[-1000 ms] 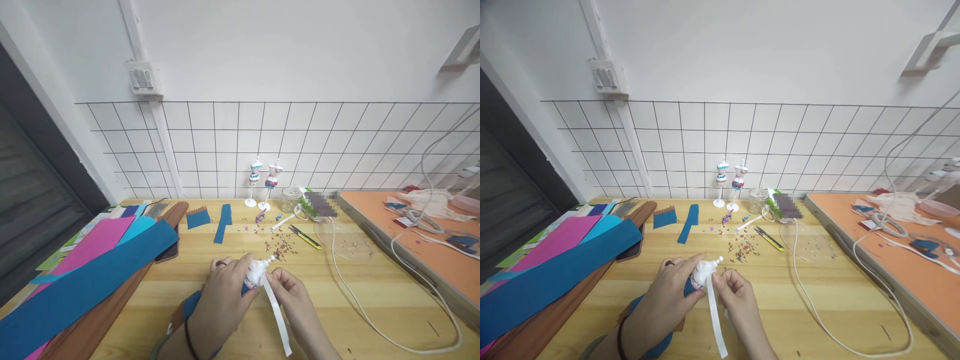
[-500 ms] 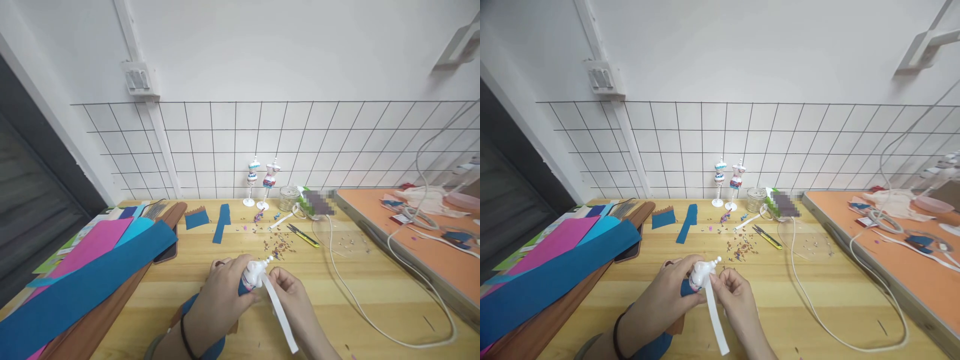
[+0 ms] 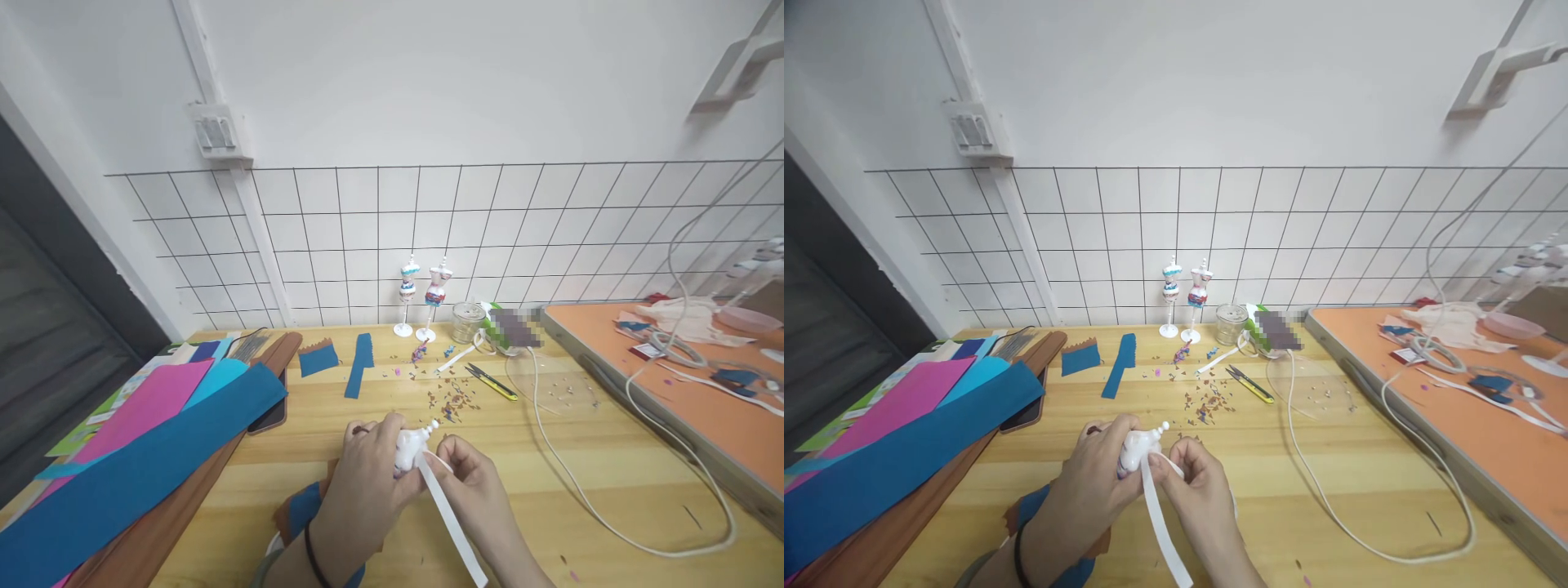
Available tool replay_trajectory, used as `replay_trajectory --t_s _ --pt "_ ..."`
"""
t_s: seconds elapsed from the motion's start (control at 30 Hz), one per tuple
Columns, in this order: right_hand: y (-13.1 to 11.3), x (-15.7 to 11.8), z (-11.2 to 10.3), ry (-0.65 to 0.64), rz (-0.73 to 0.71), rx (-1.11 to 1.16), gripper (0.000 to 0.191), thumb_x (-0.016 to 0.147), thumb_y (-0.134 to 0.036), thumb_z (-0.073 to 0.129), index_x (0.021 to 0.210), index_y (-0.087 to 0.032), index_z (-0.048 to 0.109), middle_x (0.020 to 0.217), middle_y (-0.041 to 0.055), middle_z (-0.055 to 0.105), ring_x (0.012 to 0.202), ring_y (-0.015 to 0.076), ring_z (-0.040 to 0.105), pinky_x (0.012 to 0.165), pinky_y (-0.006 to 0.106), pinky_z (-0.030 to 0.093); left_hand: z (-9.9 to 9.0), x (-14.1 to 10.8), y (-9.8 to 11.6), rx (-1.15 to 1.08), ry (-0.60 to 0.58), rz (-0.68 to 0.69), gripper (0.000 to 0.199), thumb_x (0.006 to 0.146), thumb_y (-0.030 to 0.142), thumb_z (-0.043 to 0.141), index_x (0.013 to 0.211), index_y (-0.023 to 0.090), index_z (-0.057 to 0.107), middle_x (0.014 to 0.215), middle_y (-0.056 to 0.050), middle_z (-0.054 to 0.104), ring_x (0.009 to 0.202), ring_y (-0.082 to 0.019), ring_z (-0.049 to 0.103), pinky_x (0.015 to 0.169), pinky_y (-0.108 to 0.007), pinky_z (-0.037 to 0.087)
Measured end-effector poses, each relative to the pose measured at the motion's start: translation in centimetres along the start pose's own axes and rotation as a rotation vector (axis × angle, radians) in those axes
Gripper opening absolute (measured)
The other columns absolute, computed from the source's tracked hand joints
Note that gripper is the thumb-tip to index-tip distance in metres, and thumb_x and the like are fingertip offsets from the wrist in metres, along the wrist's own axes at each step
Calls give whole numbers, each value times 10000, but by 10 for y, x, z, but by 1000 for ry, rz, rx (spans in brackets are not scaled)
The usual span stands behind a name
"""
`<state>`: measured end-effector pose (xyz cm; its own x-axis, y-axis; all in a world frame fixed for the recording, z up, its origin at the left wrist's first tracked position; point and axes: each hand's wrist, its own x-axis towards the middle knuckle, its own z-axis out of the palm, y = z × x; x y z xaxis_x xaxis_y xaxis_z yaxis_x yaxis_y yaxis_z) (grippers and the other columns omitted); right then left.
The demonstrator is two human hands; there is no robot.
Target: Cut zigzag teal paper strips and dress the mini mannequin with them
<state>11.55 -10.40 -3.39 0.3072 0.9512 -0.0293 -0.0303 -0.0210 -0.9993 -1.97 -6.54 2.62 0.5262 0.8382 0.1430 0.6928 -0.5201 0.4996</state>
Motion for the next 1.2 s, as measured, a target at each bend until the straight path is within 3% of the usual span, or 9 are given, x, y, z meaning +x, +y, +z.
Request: replay_trajectory --t_s 0.17,0.33,0.5,0.67,0.8,0.93,1.2 --pt "1 -4 1 27 -62 -69 375 706 -459 611 551 -217 370 540 -66 295 527 119 288 499 228 245 -5 0 2 24 -34 -7 187 863 323 358 902 210 503 829 -39 632 821 -219 540 748 -336 363" --pt "-1 -6 4 9 -54 -64 370 701 -470 613 554 -214 391 531 -65 312 519 120 296 496 226 249 -12 1 6 -12 -36 11 230 879 260 292 816 210 507 797 -43 640 772 -203 568 752 -334 364" --pt "-5 -7 6 -17 -27 28 372 686 -487 619 549 -213 407 513 -70 321 492 113 285 474 221 231 -16 3 8 -125 -33 -42 277 887 362 286 787 225 505 740 -11 617 719 -180 559 696 -286 386" --pt "-12 -7 5 -28 6 33 397 661 -528 616 542 -209 412 493 -70 335 481 105 274 468 221 224 -13 4 -2 -270 -111 -37 267 836 457 402 877 213 505 671 21 579 618 -149 527 578 -238 386" --pt "-15 -8 6 -17 25 65 417 640 -548 621 533 -210 402 485 -76 322 464 96 256 454 219 204 -15 4 -7 -354 -130 -8 304 781 462 508 963 219 508 772 20 614 707 -151 542 618 -224 392" --pt "-13 -8 7 -27 19 68 403 654 -525 625 533 -208 408 482 -74 331 467 96 263 456 225 204 -19 3 -5 -306 -145 -1 229 797 402 496 938 225 535 774 13 619 711 -159 540 626 -234 391" --pt "-13 -12 7 -41 9 49 384 686 -505 613 564 -198 418 504 -78 329 478 92 276 463 212 229 -14 4 -3 -236 -64 10 160 836 339 410 820 207 499 693 -2 571 674 -177 509 613 -264 363"
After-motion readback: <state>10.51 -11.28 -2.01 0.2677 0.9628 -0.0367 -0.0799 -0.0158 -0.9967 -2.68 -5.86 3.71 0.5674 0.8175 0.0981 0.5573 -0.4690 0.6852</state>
